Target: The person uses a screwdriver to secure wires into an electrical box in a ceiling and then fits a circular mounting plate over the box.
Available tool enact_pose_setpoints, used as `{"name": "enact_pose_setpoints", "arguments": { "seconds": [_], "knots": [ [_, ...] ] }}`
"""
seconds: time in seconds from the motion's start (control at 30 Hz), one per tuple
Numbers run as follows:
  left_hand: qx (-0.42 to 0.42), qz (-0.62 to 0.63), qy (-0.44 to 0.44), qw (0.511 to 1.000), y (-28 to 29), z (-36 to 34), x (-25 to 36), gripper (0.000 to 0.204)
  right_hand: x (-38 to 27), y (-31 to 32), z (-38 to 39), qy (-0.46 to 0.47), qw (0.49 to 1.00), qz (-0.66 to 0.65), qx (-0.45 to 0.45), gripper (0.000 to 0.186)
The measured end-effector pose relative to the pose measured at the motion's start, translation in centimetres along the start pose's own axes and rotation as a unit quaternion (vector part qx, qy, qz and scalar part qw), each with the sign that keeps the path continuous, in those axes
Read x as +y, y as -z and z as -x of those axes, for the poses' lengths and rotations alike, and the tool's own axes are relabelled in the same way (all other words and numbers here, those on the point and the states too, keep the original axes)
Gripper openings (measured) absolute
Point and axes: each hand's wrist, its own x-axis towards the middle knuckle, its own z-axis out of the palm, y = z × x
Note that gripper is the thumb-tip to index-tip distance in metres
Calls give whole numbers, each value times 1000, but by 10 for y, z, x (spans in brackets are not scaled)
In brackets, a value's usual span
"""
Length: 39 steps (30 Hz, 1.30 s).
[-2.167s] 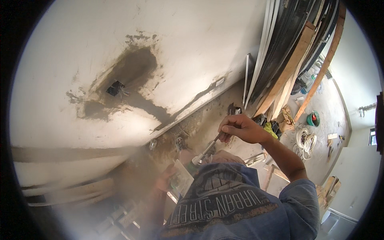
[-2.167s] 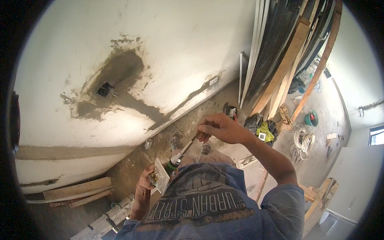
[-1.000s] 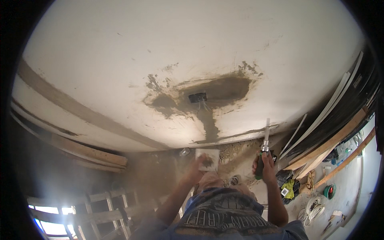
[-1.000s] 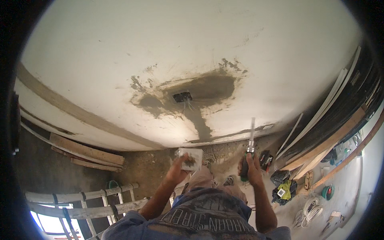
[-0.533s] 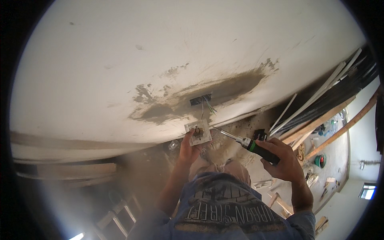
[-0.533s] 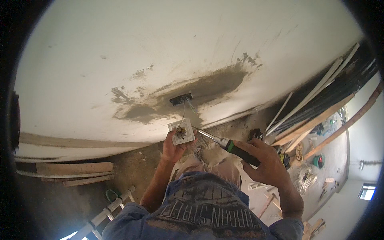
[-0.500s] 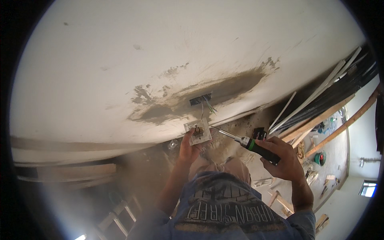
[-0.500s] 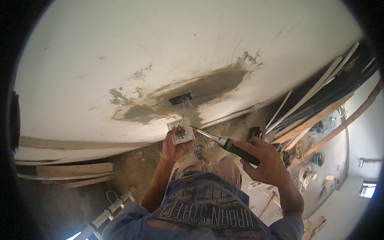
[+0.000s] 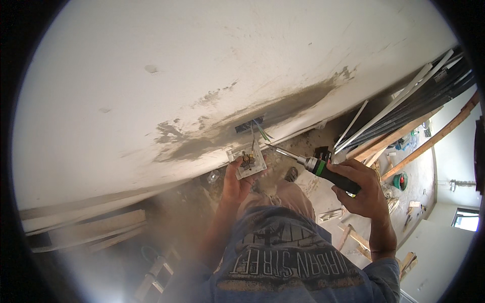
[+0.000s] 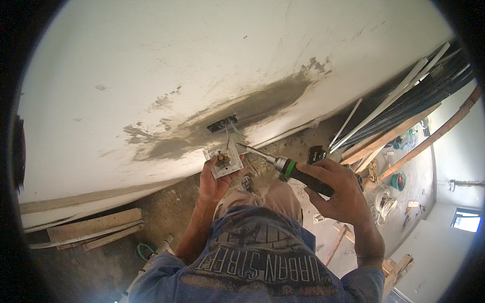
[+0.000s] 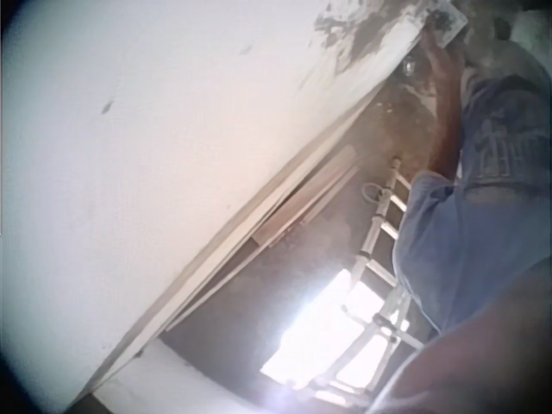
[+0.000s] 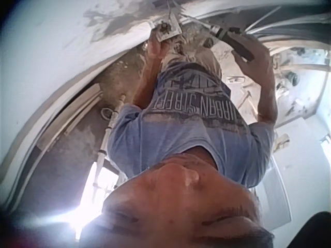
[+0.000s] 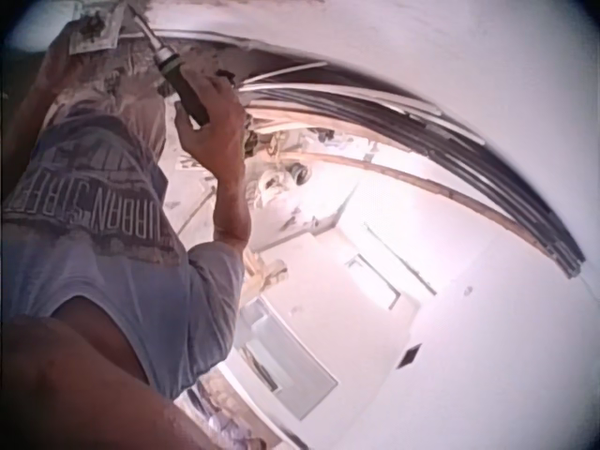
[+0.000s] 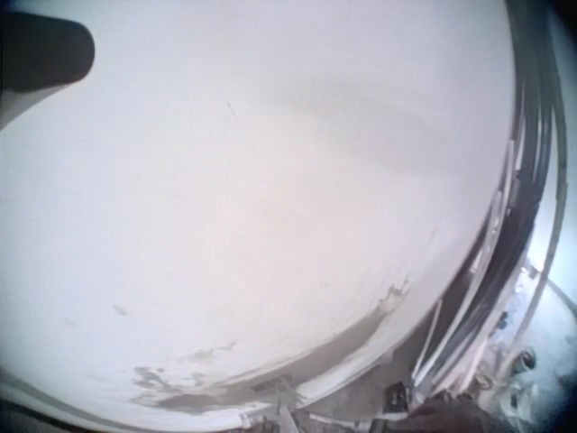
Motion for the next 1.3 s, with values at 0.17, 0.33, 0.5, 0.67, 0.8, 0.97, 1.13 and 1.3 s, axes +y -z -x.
{"name": "enact_pose_setpoints", "arguments": {
  "seconds": [0.17, 0.33, 0.5, 0.67, 0.8, 0.97, 1.13, 1.3],
  "knots": [
    [7, 13, 9, 1000, -3, 1, -1, 57, 4, 2, -2, -6, 1000, -8, -8, 53],
    [12, 35, 14, 999, -8, 5, -1, 56, 6, 2, -3, 1, 1000, -1, -7, 54],
    [20, 44, 18, 999, -4, 5, -3, 56, 7, 2, -5, 1, 1000, -1, -13, 54],
    [7, 28, 21, 999, 3, 0, -5, 58, 7, 0, -5, 4, 1000, 0, -12, 55],
    [1, 25, 16, 1000, 3, 0, -4, 58, 7, 0, -4, -2, 1000, -5, -13, 54],
    [-2, 26, 16, 1000, -7, 1, 2, 54, 4, 1, -4, -11, 1000, 0, -15, 55],
    [-10, 23, 3, 1000, -10, 0, -3, 46, -3, 2, -4, -12, 1000, -16, -21, 50],
    [36, 68, -15, 997, -17, 3, -7, 41, -9, -5, -6, 55, 997, 52, -3, 43]
  ]
}}
